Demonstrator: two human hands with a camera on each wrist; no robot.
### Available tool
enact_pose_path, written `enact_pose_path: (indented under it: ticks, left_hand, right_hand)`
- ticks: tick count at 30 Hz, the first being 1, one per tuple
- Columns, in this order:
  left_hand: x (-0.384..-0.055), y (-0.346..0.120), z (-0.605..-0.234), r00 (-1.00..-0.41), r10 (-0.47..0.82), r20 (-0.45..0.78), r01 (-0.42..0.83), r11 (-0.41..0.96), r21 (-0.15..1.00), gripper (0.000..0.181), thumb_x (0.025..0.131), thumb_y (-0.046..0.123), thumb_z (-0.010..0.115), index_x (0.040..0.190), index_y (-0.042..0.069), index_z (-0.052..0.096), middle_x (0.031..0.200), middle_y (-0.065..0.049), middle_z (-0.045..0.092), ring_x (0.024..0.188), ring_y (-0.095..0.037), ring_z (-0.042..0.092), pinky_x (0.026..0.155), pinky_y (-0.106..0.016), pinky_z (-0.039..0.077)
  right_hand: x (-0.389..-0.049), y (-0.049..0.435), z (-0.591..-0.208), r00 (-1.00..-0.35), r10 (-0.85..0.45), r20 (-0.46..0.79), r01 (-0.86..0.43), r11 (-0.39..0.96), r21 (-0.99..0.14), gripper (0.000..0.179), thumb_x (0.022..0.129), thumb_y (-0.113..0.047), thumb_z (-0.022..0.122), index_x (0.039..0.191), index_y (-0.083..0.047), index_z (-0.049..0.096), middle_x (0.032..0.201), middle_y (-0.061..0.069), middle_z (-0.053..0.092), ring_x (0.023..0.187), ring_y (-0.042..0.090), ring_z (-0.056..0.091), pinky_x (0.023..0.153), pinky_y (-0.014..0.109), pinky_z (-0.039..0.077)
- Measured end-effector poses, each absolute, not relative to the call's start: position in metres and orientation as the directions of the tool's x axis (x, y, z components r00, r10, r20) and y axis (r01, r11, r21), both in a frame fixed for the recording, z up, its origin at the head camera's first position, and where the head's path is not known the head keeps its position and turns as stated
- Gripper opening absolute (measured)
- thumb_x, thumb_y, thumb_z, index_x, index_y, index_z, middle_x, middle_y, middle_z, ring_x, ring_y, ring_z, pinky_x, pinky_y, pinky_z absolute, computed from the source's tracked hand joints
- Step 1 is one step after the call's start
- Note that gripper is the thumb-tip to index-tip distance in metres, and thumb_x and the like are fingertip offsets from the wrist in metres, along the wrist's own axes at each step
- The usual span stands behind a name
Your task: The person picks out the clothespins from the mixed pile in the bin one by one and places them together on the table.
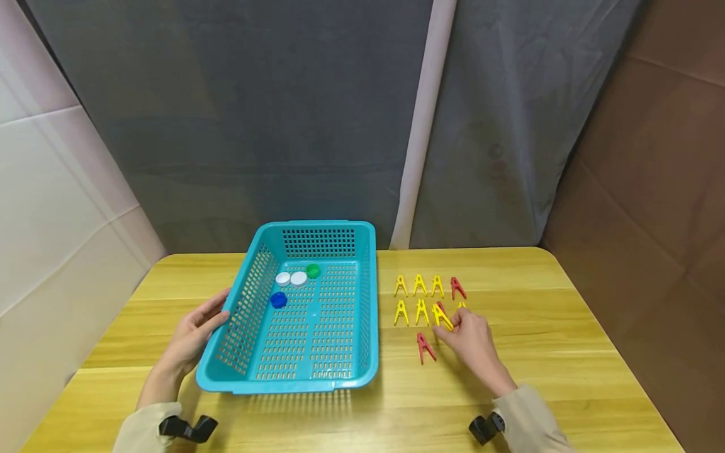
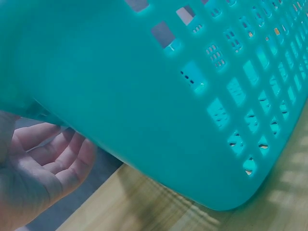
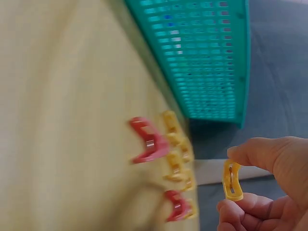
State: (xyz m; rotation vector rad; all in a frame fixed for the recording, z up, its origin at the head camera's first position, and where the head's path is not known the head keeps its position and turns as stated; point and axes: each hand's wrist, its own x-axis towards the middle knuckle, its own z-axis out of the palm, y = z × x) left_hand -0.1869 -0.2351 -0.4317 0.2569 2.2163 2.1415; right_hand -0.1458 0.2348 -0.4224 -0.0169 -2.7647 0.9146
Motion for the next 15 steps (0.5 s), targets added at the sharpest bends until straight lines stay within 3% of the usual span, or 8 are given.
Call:
enact_pose_path:
  ticks: [15]
  left_hand:
    - [-0.188, -0.234, -0.432, -0.989, 0.135, 0.064, 0.075, 0.073, 0.995, 0.057, 0.096, 0.013, 0.054, 0.143, -0.007, 0.029, 0.116, 0.009, 0.053, 0.099, 0.0, 0.057, 0.078, -0.021, 0.052]
  right_hand:
    - [-0.122, 0.244, -0.46, -0.988, 0.129, 0.082, 0.061, 0.824, -0.564, 0.036, 0.073, -0.02, 0.078, 0.066, -0.008, 0.045, 0.056, -0.002, 0.04, 0.051, 0.012, 0.037, 0.046, 0.024, 0.031]
